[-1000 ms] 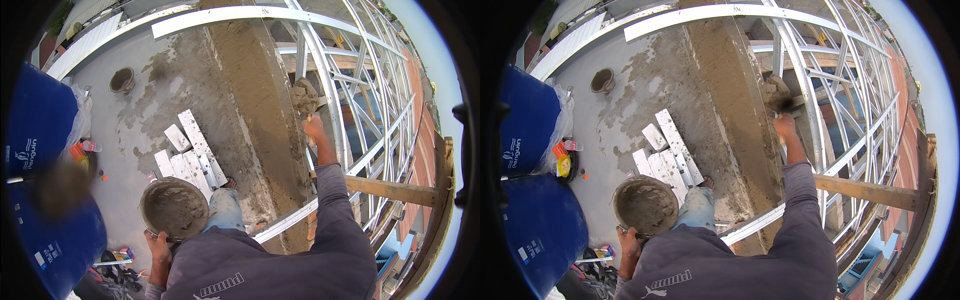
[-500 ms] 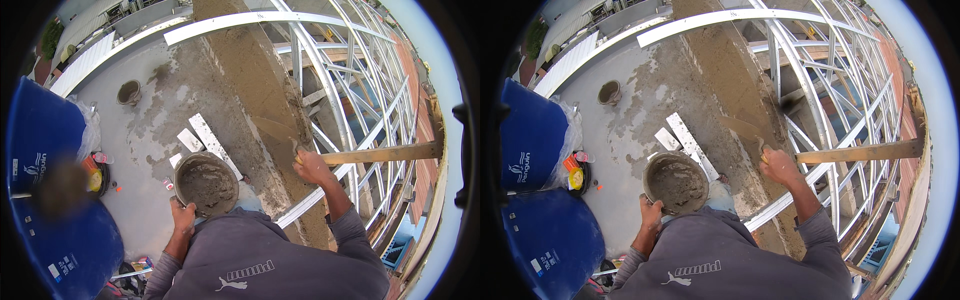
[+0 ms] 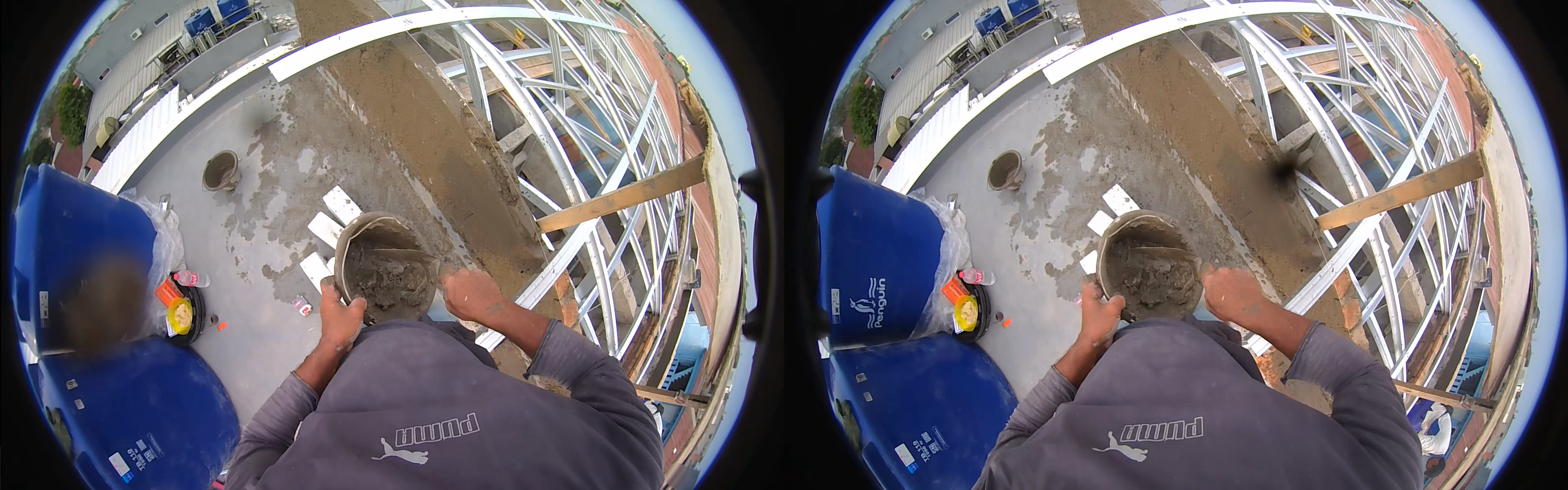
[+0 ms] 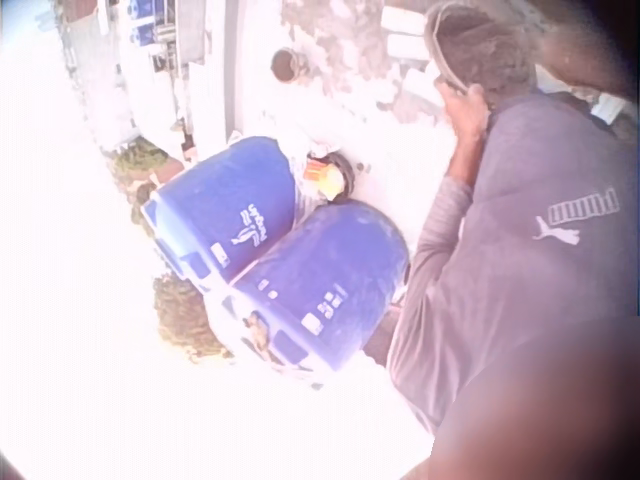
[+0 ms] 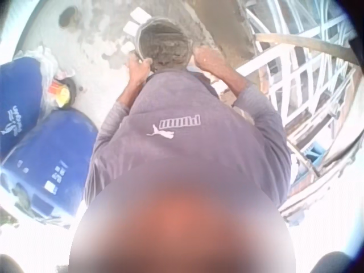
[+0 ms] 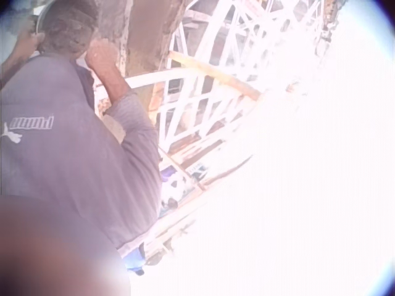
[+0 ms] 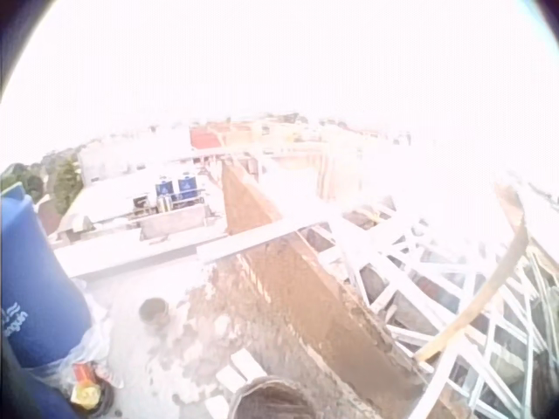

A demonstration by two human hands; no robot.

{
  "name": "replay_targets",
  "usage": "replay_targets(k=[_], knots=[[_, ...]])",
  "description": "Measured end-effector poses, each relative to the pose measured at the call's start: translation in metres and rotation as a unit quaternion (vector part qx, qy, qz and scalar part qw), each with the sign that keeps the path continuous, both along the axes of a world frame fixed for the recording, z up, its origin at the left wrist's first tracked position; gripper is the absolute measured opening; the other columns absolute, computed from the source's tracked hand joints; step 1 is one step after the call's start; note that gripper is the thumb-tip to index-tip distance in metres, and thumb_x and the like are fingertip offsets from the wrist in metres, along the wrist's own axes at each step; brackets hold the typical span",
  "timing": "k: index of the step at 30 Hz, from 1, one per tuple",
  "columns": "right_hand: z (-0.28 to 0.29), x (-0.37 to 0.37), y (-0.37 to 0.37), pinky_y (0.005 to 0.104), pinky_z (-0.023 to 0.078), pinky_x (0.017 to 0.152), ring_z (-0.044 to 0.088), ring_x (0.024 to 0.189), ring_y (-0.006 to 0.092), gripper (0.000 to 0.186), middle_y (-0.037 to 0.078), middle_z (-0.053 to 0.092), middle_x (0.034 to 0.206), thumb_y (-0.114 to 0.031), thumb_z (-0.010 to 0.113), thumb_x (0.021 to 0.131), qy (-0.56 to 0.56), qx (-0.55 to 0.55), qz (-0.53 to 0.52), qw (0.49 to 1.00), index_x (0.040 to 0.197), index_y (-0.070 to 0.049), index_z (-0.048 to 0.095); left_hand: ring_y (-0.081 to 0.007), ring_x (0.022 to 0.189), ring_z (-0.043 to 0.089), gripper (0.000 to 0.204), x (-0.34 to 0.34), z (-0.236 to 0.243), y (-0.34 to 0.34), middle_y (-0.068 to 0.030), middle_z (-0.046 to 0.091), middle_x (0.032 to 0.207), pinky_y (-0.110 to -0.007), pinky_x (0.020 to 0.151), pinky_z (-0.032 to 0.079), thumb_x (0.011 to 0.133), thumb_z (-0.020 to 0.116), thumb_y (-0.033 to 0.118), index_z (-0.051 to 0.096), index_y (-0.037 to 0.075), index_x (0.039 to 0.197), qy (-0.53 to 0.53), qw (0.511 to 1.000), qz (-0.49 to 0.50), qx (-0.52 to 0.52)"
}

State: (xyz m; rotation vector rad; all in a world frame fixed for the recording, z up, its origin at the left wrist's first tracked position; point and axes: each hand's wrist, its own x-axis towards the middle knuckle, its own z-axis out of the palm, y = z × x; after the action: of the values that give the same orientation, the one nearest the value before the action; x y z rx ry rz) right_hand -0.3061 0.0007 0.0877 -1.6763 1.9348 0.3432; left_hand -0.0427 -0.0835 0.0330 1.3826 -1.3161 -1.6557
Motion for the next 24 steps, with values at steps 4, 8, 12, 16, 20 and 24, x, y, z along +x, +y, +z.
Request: replay_targets(k=[4, 8, 12, 16, 20, 24], knots=[[-0.069, -0.001, -0.012, 0.0459, 0.058, 0.068, 0.072, 0.071, 0.0345, 0.024, 0.020, 0.070, 0.076, -0.011, 0.066, 0.081, -0.115, -0.081, -0.052, 0.989, 0.099, 0.005, 0.065, -0.0303, 0.098, 0.069, 0.054, -0.003, 0.008, 0.006, -0.0220, 0.068, 0.107, -0.039, 0.086, 0.054, 0.078, 0.066, 0.003, 0.042, -0.002, 0.126, -0.068, 0.989, -0.075, -0.108], [-0.098, 0.010, -0.013, 0.0377, 0.050, 0.051, 0.064, 0.060, 0.0209, 0.016, 0.008, 0.062, 0.069, -0.013, 0.068, 0.081, -0.404, 0.184, -0.283, 0.850, 0.083, 0.000, 0.059, -0.0355, 0.096, 0.070, 0.056, 0.001, 0.010, 0.010, -0.0235, 0.068, 0.105, -0.044, 0.085, 0.054, 0.078, 0.066, 0.005, 0.041, 0.000, 0.127, -0.101, 0.980, -0.067, -0.161], [-0.083, 0.021, -0.015, 0.0334, 0.046, 0.052, 0.057, 0.062, 0.0132, 0.017, 0.004, 0.060, 0.072, -0.014, 0.070, 0.081, -0.423, 0.171, -0.181, 0.871, 0.083, -0.002, 0.058, -0.0369, 0.093, 0.069, 0.061, 0.007, 0.004, 0.013, -0.0233, 0.067, 0.104, -0.044, 0.084, 0.053, 0.078, 0.066, 0.006, 0.039, -0.001, 0.131, -0.055, 0.994, -0.006, -0.093], [-0.071, 0.023, -0.022, 0.0334, 0.047, 0.059, 0.056, 0.068, 0.0129, 0.019, 0.005, 0.062, 0.075, -0.015, 0.071, 0.080, -0.430, 0.160, -0.124, 0.880, 0.084, 0.000, 0.060, -0.0372, 0.095, 0.069, 0.062, 0.013, 0.008, 0.018, -0.0243, 0.067, 0.106, -0.045, 0.085, 0.053, 0.077, 0.065, 0.006, 0.038, -0.001, 0.132, -0.098, 0.994, 0.007, -0.046], [-0.063, 0.013, -0.021, 0.0399, 0.052, 0.077, 0.066, 0.082, 0.0278, 0.032, 0.021, 0.068, 0.086, -0.023, 0.065, 0.082, -0.400, 0.163, -0.063, 0.900, 0.093, 0.007, 0.061, -0.0376, 0.095, 0.069, 0.059, 0.015, 0.020, 0.021, -0.0241, 0.067, 0.106, -0.045, 0.085, 0.053, 0.077, 0.065, 0.006, 0.040, 0.001, 0.129, -0.121, 0.990, 0.021, -0.075], [-0.037, 0.008, -0.015, 0.0468, 0.054, 0.082, 0.069, 0.091, 0.0423, 0.036, 0.031, 0.068, 0.091, -0.025, 0.065, 0.085, -0.255, 0.086, -0.001, 0.963, 0.097, 0.009, 0.063, -0.0384, 0.095, 0.069, 0.055, 0.016, 0.020, 0.016, -0.0237, 0.067, 0.106, -0.046, 0.085, 0.053, 0.077, 0.066, 0.007, 0.041, 0.002, 0.126, -0.099, 0.991, 0.019, -0.092]])
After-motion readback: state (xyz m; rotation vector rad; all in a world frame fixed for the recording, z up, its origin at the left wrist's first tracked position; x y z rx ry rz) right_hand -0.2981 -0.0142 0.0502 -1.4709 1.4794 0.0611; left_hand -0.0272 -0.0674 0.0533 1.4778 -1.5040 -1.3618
